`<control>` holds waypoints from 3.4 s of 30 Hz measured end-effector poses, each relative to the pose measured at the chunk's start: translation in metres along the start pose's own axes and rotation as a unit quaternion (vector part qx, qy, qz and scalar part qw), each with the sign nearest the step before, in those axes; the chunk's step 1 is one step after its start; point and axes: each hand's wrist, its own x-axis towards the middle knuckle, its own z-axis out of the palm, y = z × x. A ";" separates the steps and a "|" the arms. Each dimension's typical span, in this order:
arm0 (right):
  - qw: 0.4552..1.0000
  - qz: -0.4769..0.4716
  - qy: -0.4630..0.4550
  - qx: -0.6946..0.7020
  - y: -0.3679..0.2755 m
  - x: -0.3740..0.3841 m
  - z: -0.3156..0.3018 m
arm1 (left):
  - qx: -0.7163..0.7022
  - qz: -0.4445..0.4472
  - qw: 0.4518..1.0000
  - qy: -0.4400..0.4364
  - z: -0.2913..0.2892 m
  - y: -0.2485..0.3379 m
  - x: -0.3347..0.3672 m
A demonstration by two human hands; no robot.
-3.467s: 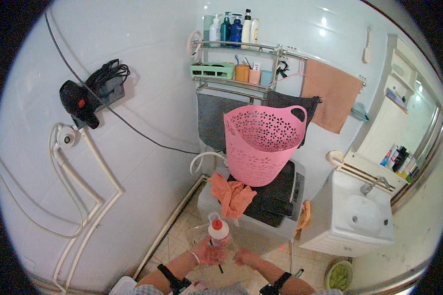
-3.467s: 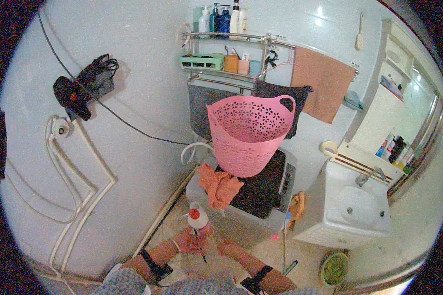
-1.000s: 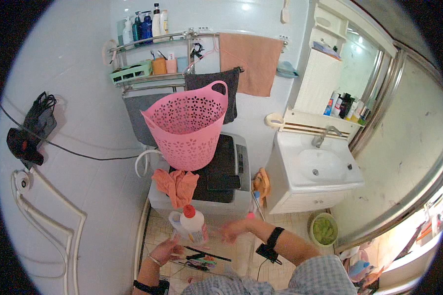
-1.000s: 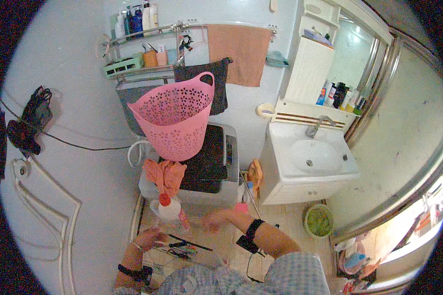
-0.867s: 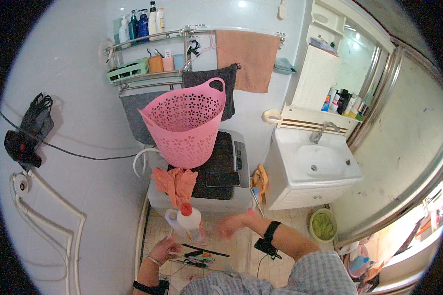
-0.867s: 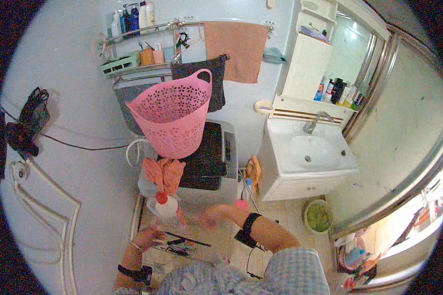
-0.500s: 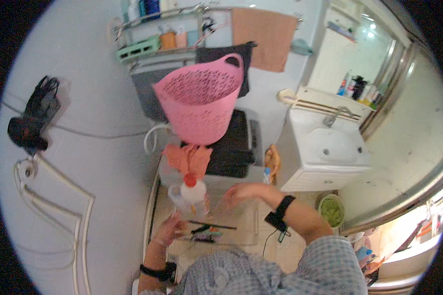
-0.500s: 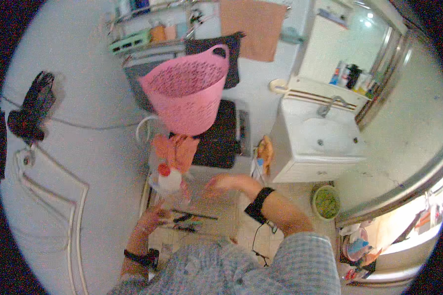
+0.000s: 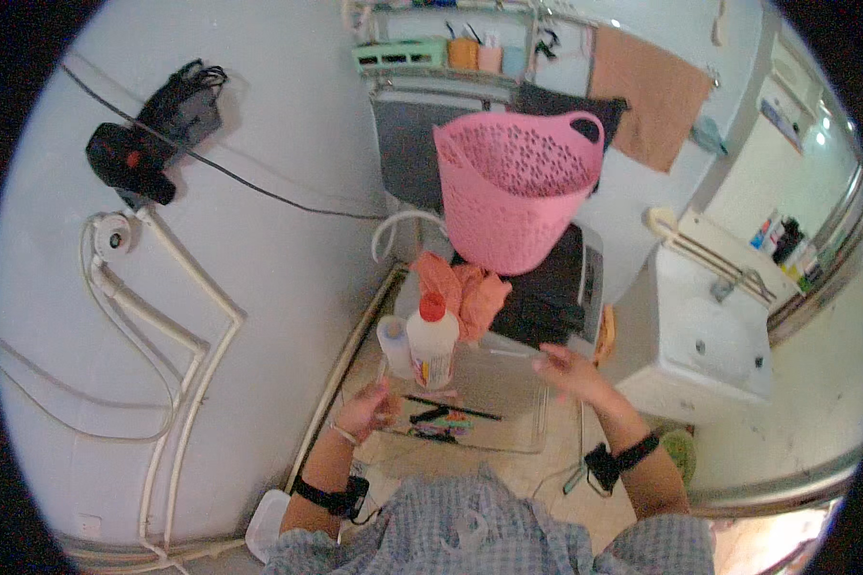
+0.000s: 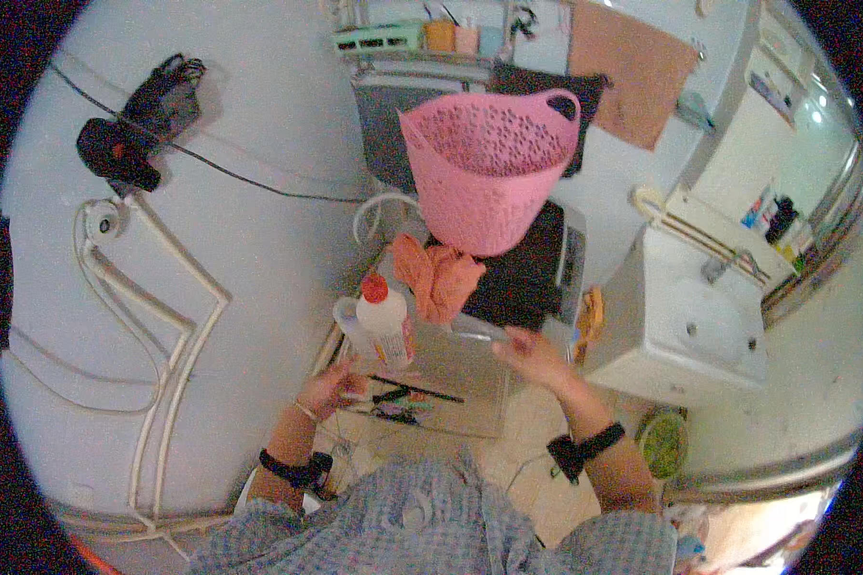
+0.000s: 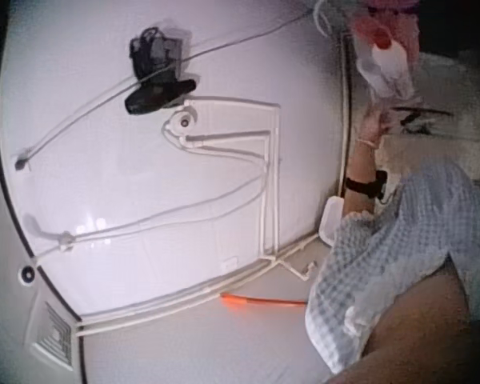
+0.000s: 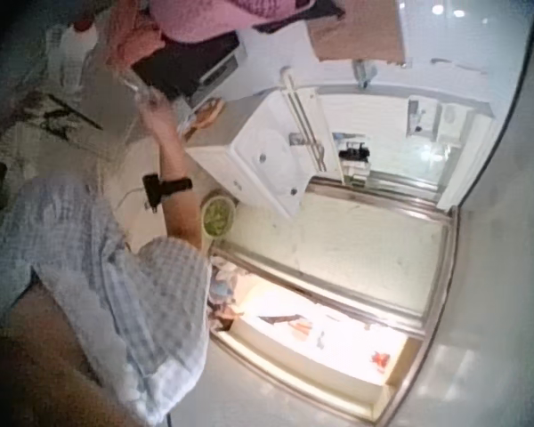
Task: The person washes a clear plastic tray and a cloth in a basin of water, wipes the tray with the cloth, and then organizes cleaning supplies on top of a washing machine.
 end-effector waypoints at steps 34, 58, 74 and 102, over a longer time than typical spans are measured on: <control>0.957 0.075 -0.100 0.262 -0.050 0.007 0.078 | -0.053 0.033 0.998 0.024 -0.053 0.051 -0.040; 0.952 0.022 -0.032 0.303 -0.025 -0.027 0.046 | -0.053 0.047 0.996 -0.047 -0.020 0.050 -0.033; 0.952 0.015 -0.040 0.303 -0.039 -0.029 0.037 | -0.049 0.076 0.996 -0.020 -0.009 0.064 -0.046; 0.944 0.027 -0.015 0.327 -0.028 -0.045 0.036 | -0.037 0.082 0.996 -0.025 0.004 0.067 -0.052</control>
